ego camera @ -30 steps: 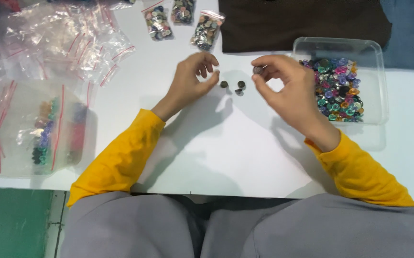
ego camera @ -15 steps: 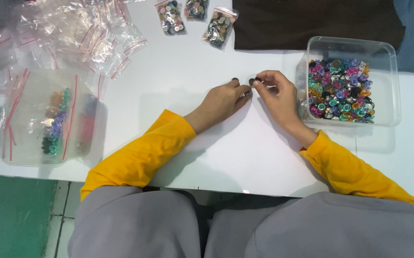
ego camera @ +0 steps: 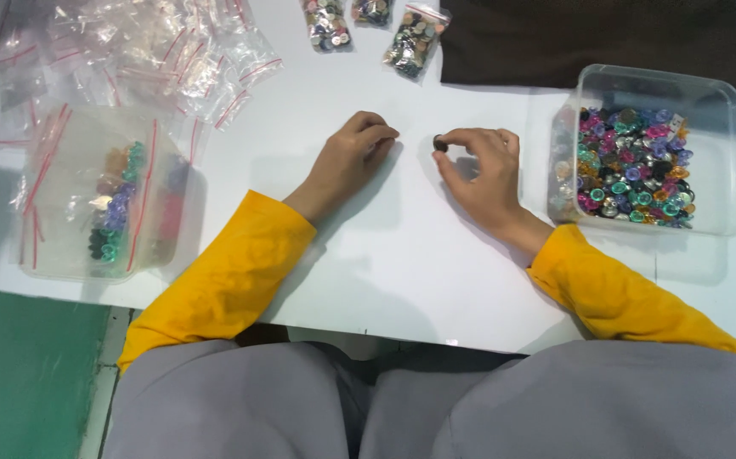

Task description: The person picks up buttons one by one from a plastic container, places them on the table to sort them by color, and then places some into a small plastic bag.

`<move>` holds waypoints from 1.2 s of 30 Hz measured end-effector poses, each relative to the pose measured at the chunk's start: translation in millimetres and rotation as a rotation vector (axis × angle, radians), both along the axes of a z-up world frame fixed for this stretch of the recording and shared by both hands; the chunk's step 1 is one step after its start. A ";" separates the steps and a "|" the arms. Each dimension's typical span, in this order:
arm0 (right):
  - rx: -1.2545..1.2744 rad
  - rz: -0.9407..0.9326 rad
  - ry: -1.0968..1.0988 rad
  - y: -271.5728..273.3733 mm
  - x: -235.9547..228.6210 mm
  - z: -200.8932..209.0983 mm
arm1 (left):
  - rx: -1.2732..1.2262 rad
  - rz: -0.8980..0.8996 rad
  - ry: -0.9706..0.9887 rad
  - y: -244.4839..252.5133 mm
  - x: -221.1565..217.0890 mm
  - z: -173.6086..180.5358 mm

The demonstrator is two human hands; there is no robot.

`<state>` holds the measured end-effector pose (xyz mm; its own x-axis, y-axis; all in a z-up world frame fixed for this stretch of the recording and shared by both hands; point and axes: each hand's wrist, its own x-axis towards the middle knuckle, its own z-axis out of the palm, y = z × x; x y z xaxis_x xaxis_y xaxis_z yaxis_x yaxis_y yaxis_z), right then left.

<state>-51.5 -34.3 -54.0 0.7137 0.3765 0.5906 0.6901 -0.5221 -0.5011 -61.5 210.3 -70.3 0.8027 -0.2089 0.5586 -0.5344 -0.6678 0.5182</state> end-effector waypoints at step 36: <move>-0.385 0.021 -0.040 30.4 19.1 -8.7 | 0.180 0.157 -0.050 9.5 -0.2 -11.6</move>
<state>-32.4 -3.8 -62.7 0.6826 0.5905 0.4306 0.7178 -0.6523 -0.2435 -61.7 219.8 -81.8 0.8056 -0.1839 0.5633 -0.4389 -0.8238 0.3588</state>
